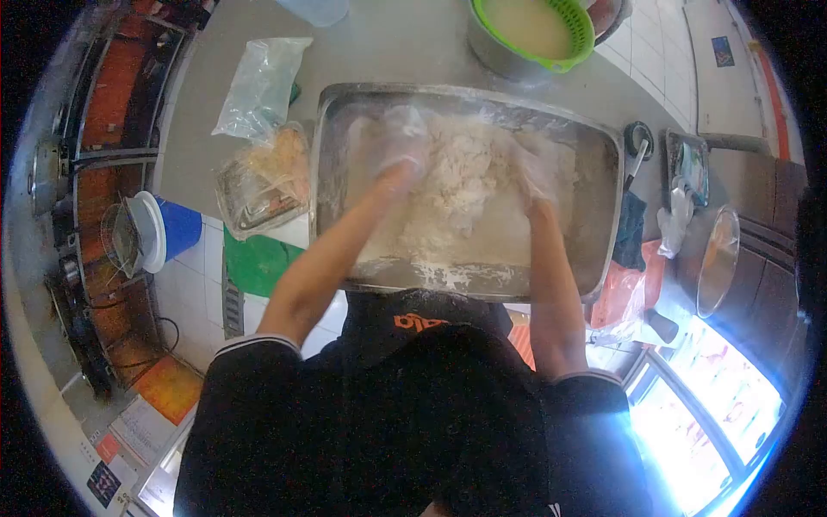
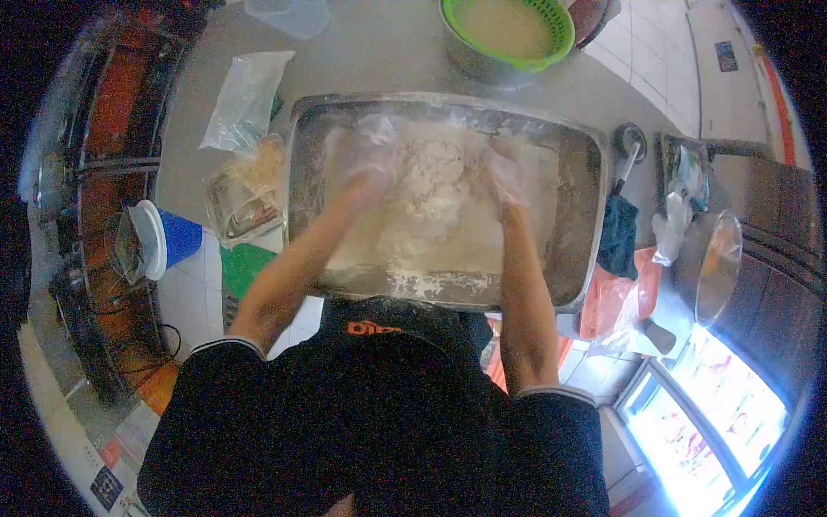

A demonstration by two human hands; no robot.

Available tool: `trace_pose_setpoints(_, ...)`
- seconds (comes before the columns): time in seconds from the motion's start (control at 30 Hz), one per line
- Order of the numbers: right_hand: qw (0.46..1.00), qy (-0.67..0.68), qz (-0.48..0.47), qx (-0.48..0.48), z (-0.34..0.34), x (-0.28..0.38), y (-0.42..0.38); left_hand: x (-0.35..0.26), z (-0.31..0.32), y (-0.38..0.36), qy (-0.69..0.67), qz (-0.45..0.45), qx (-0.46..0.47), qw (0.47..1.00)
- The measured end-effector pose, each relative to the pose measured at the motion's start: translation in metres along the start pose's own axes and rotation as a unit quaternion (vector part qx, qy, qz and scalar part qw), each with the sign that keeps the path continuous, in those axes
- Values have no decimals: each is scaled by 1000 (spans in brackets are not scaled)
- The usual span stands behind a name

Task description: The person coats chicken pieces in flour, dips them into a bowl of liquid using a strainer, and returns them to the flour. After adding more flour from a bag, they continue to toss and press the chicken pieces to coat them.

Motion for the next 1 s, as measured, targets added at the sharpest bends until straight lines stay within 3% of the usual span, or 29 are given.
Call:
trace_pose_setpoints(0.13, 964, 256, 30, 62, 70, 34, -13, 6, 78, 16, -155, 30, 49, 986)
trace_pose_setpoints(0.2, 930, 325, 28, 170, 83, 21, 3, 3, 77, 13, -276, 39, 96, 956)
trace_pose_setpoints(0.23, 928, 343, 33, 141, 73, 31, -9, -5, 67, 2, -319, 44, 112, 940)
trace_pose_setpoints(0.3, 916, 389, 55, 80, 59, 49, -59, -18, 38, -27, -278, 21, 106, 954)
trace_pose_setpoints(0.4, 920, 363, -64, 134, 34, 47, -60, -6, 13, -56, -145, -90, 114, 979)
trace_pose_setpoints(0.47, 992, 88, 74, 55, 13, -1, -59, 5, 20, -63, -174, -116, 150, 966)
trace_pose_setpoints(0.5, 988, -56, 141, 15, 0, -18, -60, 17, 28, -65, -201, -119, 162, 959)
trace_pose_setpoints(0.53, 992, -69, 108, 17, 14, -12, -64, 56, 51, -59, -250, -100, 162, 949)
trace_pose_setpoints(0.6, 998, 11, 48, 43, 60, -32, -62, 61, 75, -68, -358, -96, 190, 909)
trace_pose_setpoints(0.63, 992, 105, 22, 66, 83, -54, -58, 29, 91, -81, -414, -111, 219, 877)
trace_pose_setpoints(0.67, 978, 183, 39, 92, 96, -50, -70, 1, 100, -92, -469, -124, 247, 839)
trace_pose_setpoints(0.77, 916, 370, 74, 140, 111, -24, -84, -32, 96, -107, -476, -204, 309, 798)
trace_pose_setpoints(0.83, 877, 448, 100, 141, 109, -43, -81, -40, 63, -98, -370, -122, 218, 895)
trace_pose_setpoints(0.9, 838, 531, 45, 117, 91, -40, -88, -28, 35, -92, -257, -80, 138, 953)
trace_pose_setpoints(0.93, 834, 541, 37, 100, 84, 13, -111, -15, 22, -82, -203, -72, 103, 971)
trace_pose_setpoints(1.0, 866, 490, -22, 93, 66, 14, -104, -23, 4, -81, -90, -83, 93, 988)
Point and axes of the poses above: each hand's wrist, its own y-axis towards the middle knuckle, its own z-axis out of the palm, x = y × z, the point moved 10 cm from there along y, towards the middle knuckle, and after that the axes turned 7 degrees about x, right-handed, at the moved point
